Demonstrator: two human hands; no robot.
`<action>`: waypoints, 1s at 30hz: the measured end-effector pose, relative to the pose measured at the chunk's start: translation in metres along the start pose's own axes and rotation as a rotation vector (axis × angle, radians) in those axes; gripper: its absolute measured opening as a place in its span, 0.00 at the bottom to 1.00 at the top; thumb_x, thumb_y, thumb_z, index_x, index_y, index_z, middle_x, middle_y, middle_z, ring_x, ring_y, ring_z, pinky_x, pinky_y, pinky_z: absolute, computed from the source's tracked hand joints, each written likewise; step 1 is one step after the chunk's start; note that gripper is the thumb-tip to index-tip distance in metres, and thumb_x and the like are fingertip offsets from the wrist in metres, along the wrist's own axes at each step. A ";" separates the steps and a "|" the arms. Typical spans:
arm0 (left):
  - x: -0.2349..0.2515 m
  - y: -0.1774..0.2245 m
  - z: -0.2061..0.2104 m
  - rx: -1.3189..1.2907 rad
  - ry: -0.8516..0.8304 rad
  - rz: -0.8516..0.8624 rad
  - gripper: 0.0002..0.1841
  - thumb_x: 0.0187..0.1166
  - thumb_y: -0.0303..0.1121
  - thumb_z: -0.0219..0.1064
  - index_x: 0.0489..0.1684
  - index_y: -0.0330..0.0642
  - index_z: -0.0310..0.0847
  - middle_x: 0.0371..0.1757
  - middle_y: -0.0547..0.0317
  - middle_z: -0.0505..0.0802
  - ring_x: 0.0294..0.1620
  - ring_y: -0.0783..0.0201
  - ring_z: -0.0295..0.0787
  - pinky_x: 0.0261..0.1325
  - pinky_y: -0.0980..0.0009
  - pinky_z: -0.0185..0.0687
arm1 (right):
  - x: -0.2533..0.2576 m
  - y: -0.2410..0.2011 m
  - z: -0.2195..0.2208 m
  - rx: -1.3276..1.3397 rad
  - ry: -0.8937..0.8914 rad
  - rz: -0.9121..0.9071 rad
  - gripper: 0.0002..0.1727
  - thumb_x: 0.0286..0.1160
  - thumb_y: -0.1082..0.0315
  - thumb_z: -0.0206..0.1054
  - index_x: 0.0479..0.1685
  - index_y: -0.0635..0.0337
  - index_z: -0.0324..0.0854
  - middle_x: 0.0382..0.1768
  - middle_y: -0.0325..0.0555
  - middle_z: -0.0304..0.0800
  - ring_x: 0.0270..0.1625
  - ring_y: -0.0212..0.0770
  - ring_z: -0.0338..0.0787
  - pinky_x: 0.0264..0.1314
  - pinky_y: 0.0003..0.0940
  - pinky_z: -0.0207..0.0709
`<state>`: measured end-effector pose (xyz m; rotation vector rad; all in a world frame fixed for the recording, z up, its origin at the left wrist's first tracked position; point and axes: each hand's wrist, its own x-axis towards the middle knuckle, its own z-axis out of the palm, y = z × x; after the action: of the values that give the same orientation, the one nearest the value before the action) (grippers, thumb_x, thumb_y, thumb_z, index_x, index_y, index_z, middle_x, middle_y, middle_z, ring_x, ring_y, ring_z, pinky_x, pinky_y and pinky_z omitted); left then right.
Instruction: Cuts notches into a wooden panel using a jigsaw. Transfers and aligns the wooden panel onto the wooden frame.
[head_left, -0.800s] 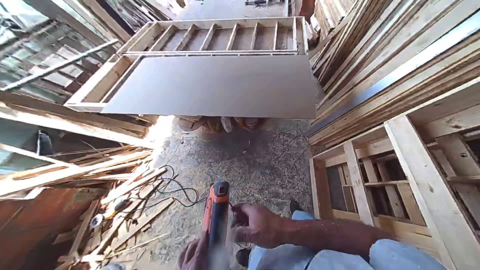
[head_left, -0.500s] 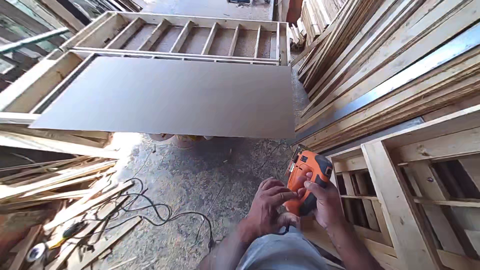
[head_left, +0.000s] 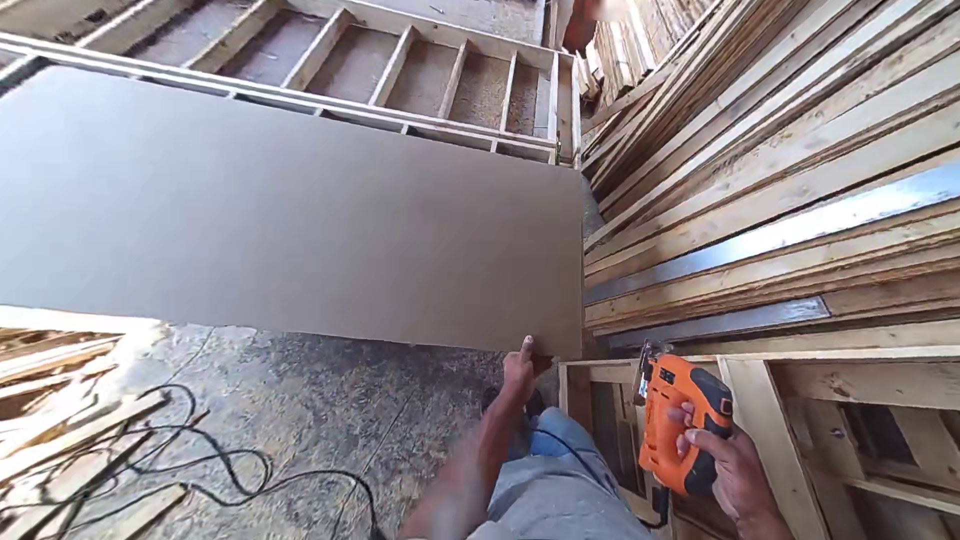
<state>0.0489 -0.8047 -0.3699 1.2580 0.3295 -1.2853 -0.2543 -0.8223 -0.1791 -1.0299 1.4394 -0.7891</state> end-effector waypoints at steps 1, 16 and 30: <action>-0.012 -0.001 -0.024 0.013 0.020 0.014 0.26 0.92 0.46 0.58 0.64 0.24 0.75 0.45 0.35 0.95 0.39 0.45 0.98 0.45 0.50 0.96 | 0.012 -0.006 0.001 -0.022 -0.051 0.008 0.30 0.48 0.74 0.70 0.60 0.71 0.77 0.44 0.61 0.95 0.33 0.50 0.94 0.32 0.42 0.89; -0.319 -0.117 -0.430 -0.555 0.945 0.827 0.51 0.81 0.73 0.16 0.79 0.42 0.68 0.63 0.59 0.92 0.61 0.64 0.90 0.65 0.60 0.85 | 0.136 -0.095 0.092 -1.002 -1.031 -0.184 0.27 0.46 0.58 0.76 0.55 0.50 0.86 0.43 0.33 0.97 0.45 0.31 0.95 0.47 0.36 0.91; -0.180 -0.126 -0.342 -1.095 1.055 0.884 0.25 0.96 0.48 0.40 0.77 0.38 0.65 0.65 0.42 0.87 0.68 0.47 0.86 0.71 0.36 0.79 | 0.095 -0.098 0.211 -1.529 -1.487 -0.657 0.28 0.63 0.39 0.73 0.52 0.51 0.87 0.38 0.40 0.94 0.43 0.35 0.93 0.46 0.45 0.86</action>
<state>0.0310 -0.4012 -0.4183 0.7880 0.9202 0.4328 -0.0279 -0.9298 -0.1559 -2.4521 0.0568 0.9268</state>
